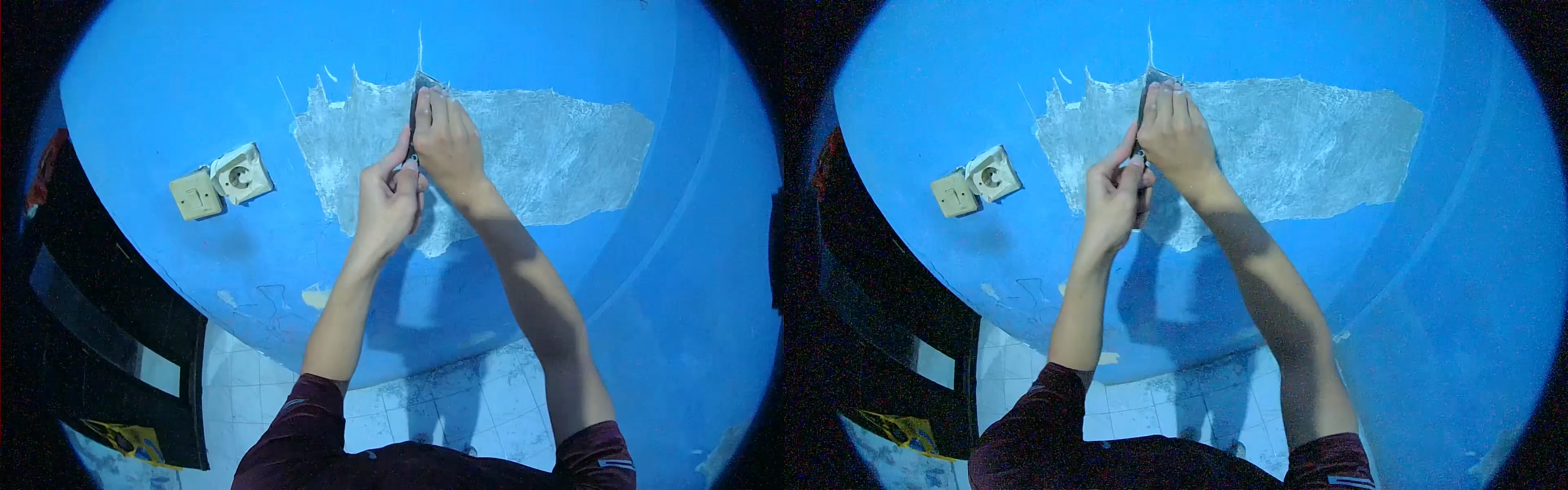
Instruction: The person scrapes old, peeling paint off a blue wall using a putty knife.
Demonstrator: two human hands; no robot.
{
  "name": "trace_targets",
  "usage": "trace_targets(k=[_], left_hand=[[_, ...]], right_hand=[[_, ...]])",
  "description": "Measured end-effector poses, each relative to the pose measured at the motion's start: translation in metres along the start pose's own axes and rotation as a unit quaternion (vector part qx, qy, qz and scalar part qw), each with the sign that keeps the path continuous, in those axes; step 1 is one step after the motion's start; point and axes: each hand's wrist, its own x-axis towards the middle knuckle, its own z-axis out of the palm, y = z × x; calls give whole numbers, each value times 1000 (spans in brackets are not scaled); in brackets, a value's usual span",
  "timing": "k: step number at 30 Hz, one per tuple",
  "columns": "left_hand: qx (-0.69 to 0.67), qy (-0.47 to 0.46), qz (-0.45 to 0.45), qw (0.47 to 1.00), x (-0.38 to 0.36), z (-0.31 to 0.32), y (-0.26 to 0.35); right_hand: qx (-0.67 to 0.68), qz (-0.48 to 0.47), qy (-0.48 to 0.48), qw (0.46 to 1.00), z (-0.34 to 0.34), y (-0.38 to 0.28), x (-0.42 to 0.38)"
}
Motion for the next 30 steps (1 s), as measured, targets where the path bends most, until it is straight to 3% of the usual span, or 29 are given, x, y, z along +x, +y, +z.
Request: trace_targets(k=[5, 8, 10, 12, 13, 14, 15, 17, 18, 19, 20, 21, 22, 25, 30], left_hand=[[-2, 8, -3, 1000, 0, -5, -4], [-3, -7, -35, 999, 4, -26, 6], [69, -17, -31, 997, 10, -46, 16], [106, -13, 1, 994, 18, -67, 26], [152, -19, 24, 988, 22, -78, 36], [199, -25, 49, 979, 27, -87, 48], [199, -27, 49, 978, 31, -95, 60], [299, -45, 53, 952, 40, -103, 84], [299, -46, 57, 952, 45, -102, 94], [335, -59, 69, 938, 49, -102, 102], [372, -71, 80, 922, 52, -101, 108], [372, -80, 77, 922, 56, -99, 112], [374, -78, 76, 921, 59, -97, 116], [429, -101, 101, 892, 69, -91, 121], [448, -111, 126, 878, 74, -79, 113]], right_hand=[[-19, -12, -5, 1000, 0, 0, -4], [42, 39, -8, 998, -11, -9, -19], [59, 79, -63, 993, -27, -25, -60], [159, 118, -149, 969, -47, -46, -131], [144, 67, -37, 987, -49, -57, -192], [159, 102, -262, 946, -65, -67, -246], [209, 181, -380, 883, -84, -82, -314], [151, 153, -383, 898, -147, -113, -490], [193, 155, -553, 795, -203, -125, -569], [202, 224, -619, 725, -259, -155, -703], [199, 264, -764, 555, -330, -164, -730], [198, 293, -816, 458, -391, -170, -748], [197, 328, -835, 396, -441, -171, -755], [193, 429, -835, 286, -531, -168, -744], [204, 534, -788, 227, -573, -163, -724]])
